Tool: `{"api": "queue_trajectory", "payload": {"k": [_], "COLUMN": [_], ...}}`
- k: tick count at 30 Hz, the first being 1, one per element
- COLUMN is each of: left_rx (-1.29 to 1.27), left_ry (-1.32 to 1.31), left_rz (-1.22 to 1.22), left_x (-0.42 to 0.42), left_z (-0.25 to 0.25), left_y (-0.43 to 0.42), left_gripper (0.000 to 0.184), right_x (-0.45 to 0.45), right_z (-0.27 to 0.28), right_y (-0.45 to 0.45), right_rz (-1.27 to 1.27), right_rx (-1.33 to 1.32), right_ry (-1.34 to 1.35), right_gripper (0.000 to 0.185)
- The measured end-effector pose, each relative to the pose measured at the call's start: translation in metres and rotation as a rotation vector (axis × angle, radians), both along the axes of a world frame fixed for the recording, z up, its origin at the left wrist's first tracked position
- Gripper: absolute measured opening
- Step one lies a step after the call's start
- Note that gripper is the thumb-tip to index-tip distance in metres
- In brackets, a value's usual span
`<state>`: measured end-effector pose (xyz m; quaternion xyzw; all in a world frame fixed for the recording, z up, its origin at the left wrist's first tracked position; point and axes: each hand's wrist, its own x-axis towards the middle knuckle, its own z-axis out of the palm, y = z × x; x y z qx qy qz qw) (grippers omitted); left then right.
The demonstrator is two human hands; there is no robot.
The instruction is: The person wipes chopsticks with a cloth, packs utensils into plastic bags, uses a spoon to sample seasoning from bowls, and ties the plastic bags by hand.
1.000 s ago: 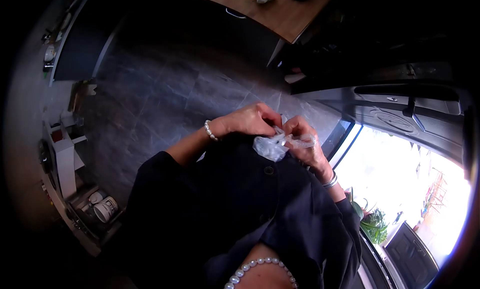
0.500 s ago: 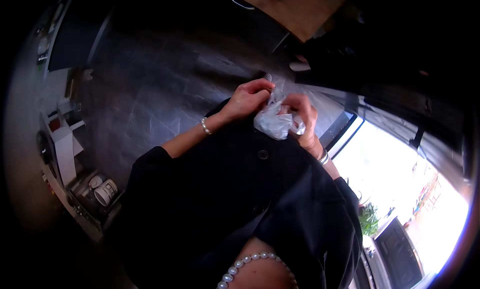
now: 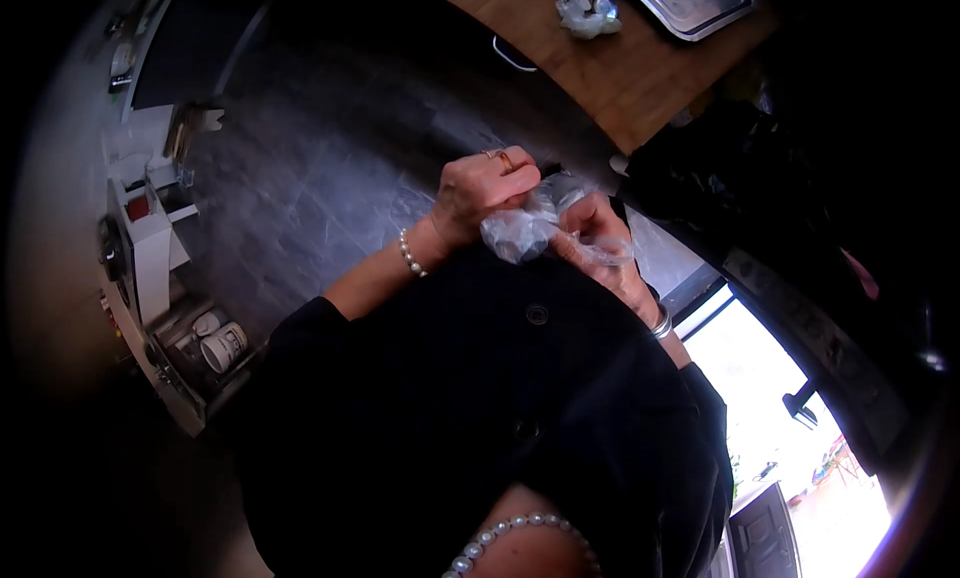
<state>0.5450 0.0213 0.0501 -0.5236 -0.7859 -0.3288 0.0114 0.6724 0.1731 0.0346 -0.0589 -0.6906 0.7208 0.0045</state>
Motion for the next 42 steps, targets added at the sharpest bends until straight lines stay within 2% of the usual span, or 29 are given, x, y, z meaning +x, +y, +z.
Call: {"api": "queue_trajectory", "payload": {"k": [3,6,10,11,14,15,17,19,21,22,25,28,29,30,32,35,38,41,42], "left_rx": [0.256,0.221,0.262,0.232,0.386,0.413,0.232,0.205,0.194,0.187,0.46,0.342,0.282,0.383,0.344,0.333,0.241,0.227,0.296], "left_ry": [-0.999,-1.14,-1.433,-1.536,-1.518,-1.585,-1.323,-1.931,-2.055,-2.115,-2.569,-2.438,-2.293,-2.217,-2.03,-1.944,-1.95,-1.558,-1.406], "left_rz": [0.152,0.189,0.206,0.233,0.251,0.297,0.132,0.158,0.359,0.466,0.228,0.126,0.27,0.234,0.148,0.173,0.189,0.084,-0.005], "left_x": [0.006,-0.006,-0.021,-0.027,-0.032,-0.035,-0.047,-0.058,-0.059,-0.059,-0.069,-0.081,-0.087,-0.091,-0.099,-0.109,-0.113,-0.109,-0.11], "left_z": [-0.009,-0.01,-0.008,-0.007,-0.011,-0.009,-0.035,-0.035,-0.031,-0.029,-0.052,-0.04,-0.025,-0.022,-0.019,-0.008,-0.015,-0.021,-0.021], "left_y": [0.01,0.012,0.017,0.015,0.012,0.012,0.004,-0.003,-0.002,-0.002,-0.012,-0.017,-0.018,-0.023,-0.032,-0.04,-0.049,-0.047,-0.041], "left_gripper": [0.011,0.02,0.014,0.013,0.014,0.012,0.01,0.013,0.011,0.01,0.008,0.013,0.012,0.014,0.015,0.017,0.018,0.017,0.016], "right_x": [-0.005,-0.015,-0.031,-0.033,-0.035,-0.038,-0.043,-0.046,-0.047,-0.047,-0.05,-0.043,-0.041,-0.04,-0.029,-0.02,-0.016,-0.015,-0.017], "right_z": [-0.007,-0.001,0.002,0.004,0.0,0.006,0.0,-0.001,0.001,0.002,0.004,0.006,0.012,0.016,0.021,0.04,0.047,0.045,0.044], "right_y": [0.005,0.005,0.006,0.006,-0.005,-0.007,-0.013,-0.017,-0.019,-0.022,-0.026,-0.022,-0.022,-0.021,-0.019,-0.018,-0.017,-0.012,-0.008], "right_rz": [-0.034,-0.143,-0.283,-0.246,-0.213,-0.208,-0.202,-0.203,-0.212,-0.241,-0.311,-0.395,-0.446,-0.495,-0.485,-0.458,-0.382,-0.349,-0.34], "right_rx": [-0.072,0.26,0.472,0.389,0.175,0.161,0.079,-0.071,-0.289,-0.312,-0.36,-0.335,-0.297,-0.256,-0.168,-0.155,-0.03,0.012,0.029], "right_ry": [-0.056,0.014,0.258,0.184,0.113,0.12,0.093,0.003,-0.158,-0.168,-0.202,-0.261,-0.274,-0.285,-0.308,-0.383,-0.436,-0.399,-0.378], "right_gripper": [0.021,0.019,0.023,0.023,0.02,0.019,0.019,0.018,0.018,0.018,0.017,0.016,0.017,0.018,0.019,0.017,0.016,0.015,0.015]}}
